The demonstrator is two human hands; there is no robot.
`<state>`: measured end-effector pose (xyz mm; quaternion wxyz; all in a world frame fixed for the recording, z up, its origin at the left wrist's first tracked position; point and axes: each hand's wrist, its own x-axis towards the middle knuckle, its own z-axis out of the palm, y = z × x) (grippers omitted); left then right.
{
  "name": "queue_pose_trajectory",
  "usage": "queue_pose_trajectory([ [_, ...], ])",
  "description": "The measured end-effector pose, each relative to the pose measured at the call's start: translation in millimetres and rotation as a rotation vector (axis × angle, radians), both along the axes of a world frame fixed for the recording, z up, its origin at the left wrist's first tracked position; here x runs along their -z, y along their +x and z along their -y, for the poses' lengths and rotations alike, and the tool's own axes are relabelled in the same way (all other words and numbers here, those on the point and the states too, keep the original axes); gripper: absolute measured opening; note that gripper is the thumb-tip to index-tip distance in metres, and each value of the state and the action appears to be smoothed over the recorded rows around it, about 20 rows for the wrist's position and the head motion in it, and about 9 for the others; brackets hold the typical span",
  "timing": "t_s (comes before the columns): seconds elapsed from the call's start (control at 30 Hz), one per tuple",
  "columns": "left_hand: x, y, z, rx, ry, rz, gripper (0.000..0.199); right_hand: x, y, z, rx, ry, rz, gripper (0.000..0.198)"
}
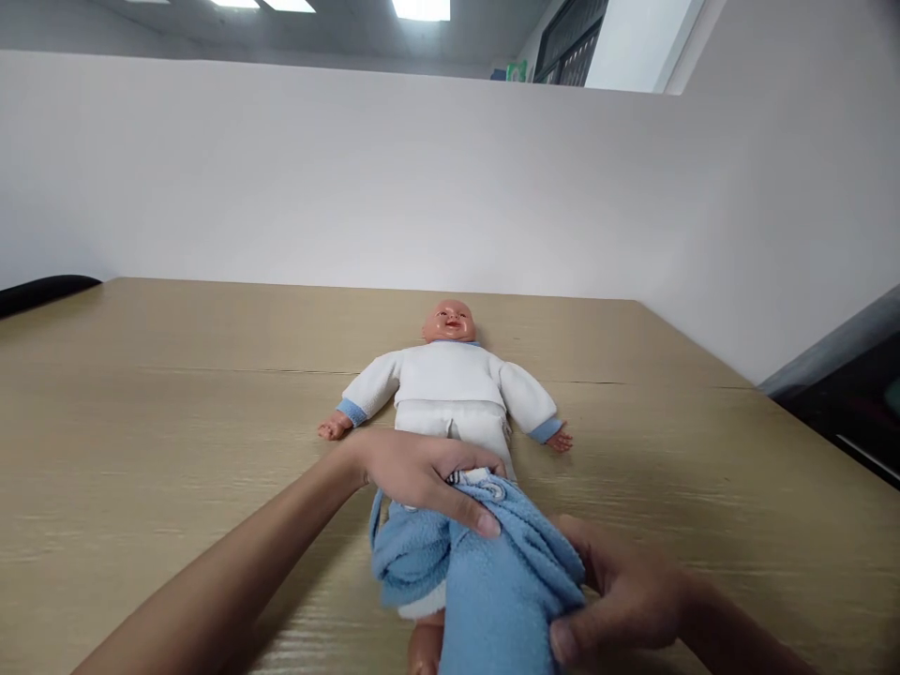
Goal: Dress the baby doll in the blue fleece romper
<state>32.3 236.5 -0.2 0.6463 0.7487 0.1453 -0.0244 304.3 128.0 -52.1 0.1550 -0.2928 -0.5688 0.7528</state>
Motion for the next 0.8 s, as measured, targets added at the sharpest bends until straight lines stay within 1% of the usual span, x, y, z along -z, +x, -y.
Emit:
queue_pose_trajectory([
  [0.1,1.6,-2,0,0.116,-0.160,-0.069,0.052,12,-6,-1,0.176,-0.078,-0.188,0.046],
  [0.17,5.6,-4,-1,0.189,-0.248,-0.114,0.058,22,-8,-2,0.277,-0.125,-0.283,0.045],
  [0.23,10.4,-5,-1,0.186,-0.257,-0.121,0.056,29,-8,-2,0.286,-0.178,-0.335,0.043],
  [0.3,14.7,-6,-2,0.148,-0.235,-0.084,0.048,29,-7,-2,0.213,-0.194,-0.317,0.041],
  [0.37,16.9,-6,-4,0.127,-0.204,-0.013,0.042,20,-6,-2,0.089,-0.182,-0.286,0.044],
  [0.47,15.5,-6,-8,0.149,-0.144,0.077,0.037,0,-9,0,-0.098,-0.152,-0.290,0.064],
  [0.53,12.6,-5,-10,0.173,-0.078,0.125,0.035,-5,-11,2,-0.134,-0.140,-0.312,0.071],
  [0.6,10.1,-5,-9,0.169,-0.050,0.155,0.037,0,-11,4,-0.075,-0.177,-0.337,0.068],
  [0.63,9.4,-5,-8,0.151,-0.071,0.156,0.039,6,-10,5,-0.017,-0.201,-0.345,0.066],
  [0.73,9.9,-4,-3,0.074,-0.206,0.125,0.039,20,-8,6,0.132,-0.225,-0.363,0.063],
  [0.8,11.1,-4,-1,0.048,-0.242,0.123,0.036,21,-9,6,0.199,-0.248,-0.399,0.057],
])
